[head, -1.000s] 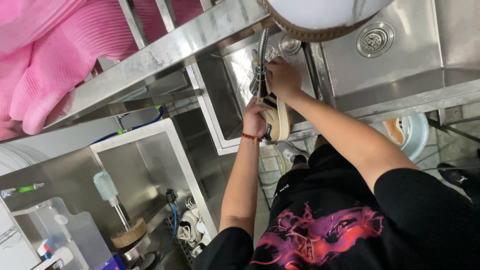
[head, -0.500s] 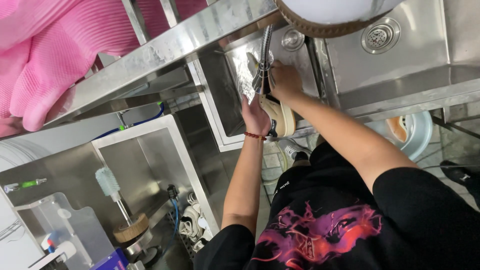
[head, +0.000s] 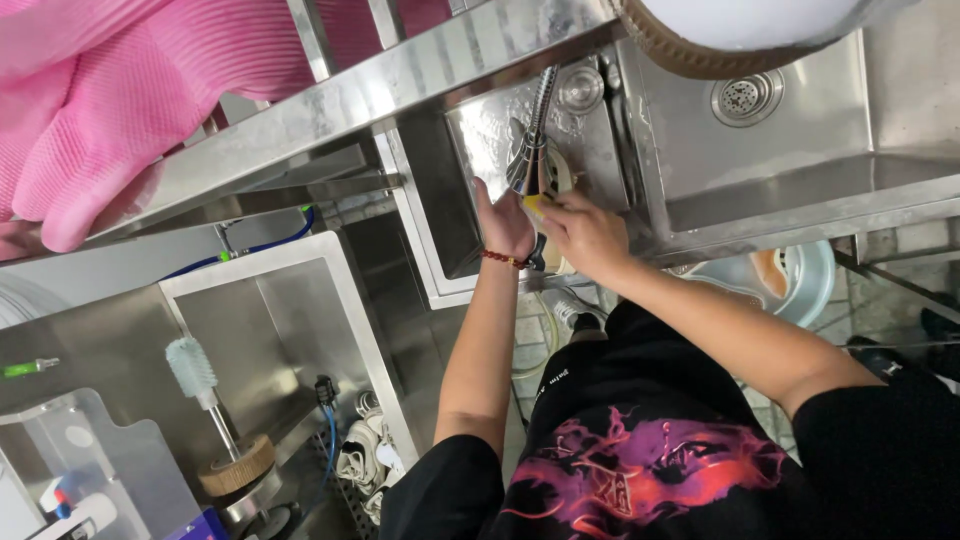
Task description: The person scrubs a beige sneaker with a yellow brush under running water in a stainless steel sink, repeatedly rinsing and rotating the shoe to clean different areas. The person continues scrubbing the upper, sides, and sole of the shoe throughout the clip.
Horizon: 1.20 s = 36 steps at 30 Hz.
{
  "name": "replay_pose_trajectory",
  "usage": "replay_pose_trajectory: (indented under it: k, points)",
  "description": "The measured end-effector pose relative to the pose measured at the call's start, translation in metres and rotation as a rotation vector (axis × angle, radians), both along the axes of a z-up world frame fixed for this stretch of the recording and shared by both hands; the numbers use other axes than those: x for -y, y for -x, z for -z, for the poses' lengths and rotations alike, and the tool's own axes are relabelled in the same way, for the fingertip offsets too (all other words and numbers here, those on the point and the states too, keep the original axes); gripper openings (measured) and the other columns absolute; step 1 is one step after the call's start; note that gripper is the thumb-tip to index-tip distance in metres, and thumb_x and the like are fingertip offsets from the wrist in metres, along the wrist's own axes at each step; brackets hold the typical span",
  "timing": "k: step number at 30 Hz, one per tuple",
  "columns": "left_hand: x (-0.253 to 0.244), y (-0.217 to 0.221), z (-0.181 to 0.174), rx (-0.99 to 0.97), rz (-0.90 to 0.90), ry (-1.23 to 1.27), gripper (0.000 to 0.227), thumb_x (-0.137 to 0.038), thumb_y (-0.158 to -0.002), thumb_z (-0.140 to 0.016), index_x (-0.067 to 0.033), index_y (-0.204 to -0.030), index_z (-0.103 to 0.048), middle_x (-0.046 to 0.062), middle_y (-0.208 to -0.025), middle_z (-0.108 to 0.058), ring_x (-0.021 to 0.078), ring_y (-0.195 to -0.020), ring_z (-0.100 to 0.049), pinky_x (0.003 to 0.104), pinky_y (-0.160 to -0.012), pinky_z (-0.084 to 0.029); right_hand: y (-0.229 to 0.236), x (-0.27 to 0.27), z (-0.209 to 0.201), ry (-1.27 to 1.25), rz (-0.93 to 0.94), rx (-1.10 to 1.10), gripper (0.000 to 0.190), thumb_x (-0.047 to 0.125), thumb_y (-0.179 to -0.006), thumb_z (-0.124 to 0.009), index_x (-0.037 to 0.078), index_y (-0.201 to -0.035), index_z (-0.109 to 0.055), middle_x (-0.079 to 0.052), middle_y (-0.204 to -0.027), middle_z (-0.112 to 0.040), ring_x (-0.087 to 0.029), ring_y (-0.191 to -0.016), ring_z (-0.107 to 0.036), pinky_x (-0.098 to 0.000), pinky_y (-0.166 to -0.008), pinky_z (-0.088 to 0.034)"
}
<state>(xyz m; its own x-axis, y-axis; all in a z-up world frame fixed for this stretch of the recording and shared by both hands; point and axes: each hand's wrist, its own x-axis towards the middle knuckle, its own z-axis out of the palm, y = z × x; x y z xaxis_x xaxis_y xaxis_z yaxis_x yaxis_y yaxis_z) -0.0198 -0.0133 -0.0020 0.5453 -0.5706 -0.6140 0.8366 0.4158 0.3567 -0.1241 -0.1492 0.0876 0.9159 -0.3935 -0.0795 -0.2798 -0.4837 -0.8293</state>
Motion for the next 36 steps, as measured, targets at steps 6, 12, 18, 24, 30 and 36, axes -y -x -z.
replay_pose_trajectory:
  k: [6, 12, 18, 24, 30, 36]
  points:
    - [0.010, 0.009, -0.010, 0.098, 0.023, -0.029, 0.095, -0.073, -0.101, -0.040, 0.0046, -0.155, -0.041, 0.014, -0.154, -0.052, 0.0267, -0.142, -0.048, 0.038, -0.123, -0.031, -0.052, 0.014, 0.066, 0.273, -0.019, -0.161, 0.021, 0.031, -0.096, -0.068, 0.013, -0.093, -0.076, -0.007, -0.108, -0.072, -0.031, -0.085, -0.070, -0.0478, -0.072, -0.055]
    - [0.003, 0.020, -0.017, 0.086, 0.007, 0.008, 0.090, -0.068, -0.101, -0.044, 0.0045, -0.154, -0.040, 0.016, -0.150, -0.052, 0.0292, -0.138, -0.049, 0.041, -0.120, -0.034, -0.095, 0.049, 0.086, 0.204, 0.068, -0.117, 0.013, 0.023, -0.094, -0.068, 0.017, -0.101, -0.077, -0.009, -0.105, -0.072, -0.034, -0.091, -0.070, -0.0496, -0.076, -0.055]
    - [-0.042, -0.001, -0.014, 0.102, 0.125, -0.082, 0.096, -0.069, -0.094, -0.049, 0.0099, -0.147, -0.042, 0.023, -0.143, -0.057, 0.0327, -0.134, -0.053, 0.043, -0.116, -0.038, -0.076, 0.066, 0.099, -0.606, 0.363, -0.220, 0.039, 0.041, -0.092, -0.075, 0.013, -0.117, -0.067, -0.002, -0.094, -0.072, -0.015, -0.078, -0.067, -0.0323, -0.065, -0.050]
    - [-0.063, -0.029, -0.014, 0.156, 0.274, -0.169, 0.063, -0.049, -0.098, -0.058, 0.0065, -0.129, -0.059, 0.019, -0.122, -0.068, 0.0293, -0.110, -0.067, 0.042, -0.098, -0.054, -0.040, 0.025, 0.119, -1.452, 0.348, -0.430, 0.030, 0.047, -0.093, -0.069, 0.022, -0.108, -0.064, 0.008, -0.084, -0.059, -0.002, -0.063, -0.050, -0.0191, -0.042, -0.025]
    - [-0.033, -0.049, -0.050, 0.317, 0.648, -0.337, 0.045, -0.028, -0.088, -0.069, 0.0073, -0.116, -0.070, 0.015, -0.099, -0.074, 0.0240, -0.086, -0.071, 0.036, -0.080, -0.059, -0.015, -0.009, 0.188, -1.556, 0.424, -0.181, 0.027, 0.033, -0.097, -0.068, 0.017, -0.118, -0.062, 0.003, -0.088, -0.063, -0.005, -0.060, -0.052, -0.0198, -0.039, -0.027]
    - [0.023, -0.044, -0.090, 0.872, 0.866, -1.115, 0.069, -0.030, -0.067, -0.084, 0.0036, -0.121, -0.056, 0.020, -0.091, -0.076, 0.0283, -0.084, -0.077, 0.037, -0.077, -0.060, -0.011, -0.007, 0.092, -1.440, 0.505, 0.061, 0.058, 0.022, -0.092, -0.070, 0.024, -0.141, -0.039, -0.001, -0.093, -0.064, -0.007, -0.062, -0.061, -0.0198, -0.037, -0.032]
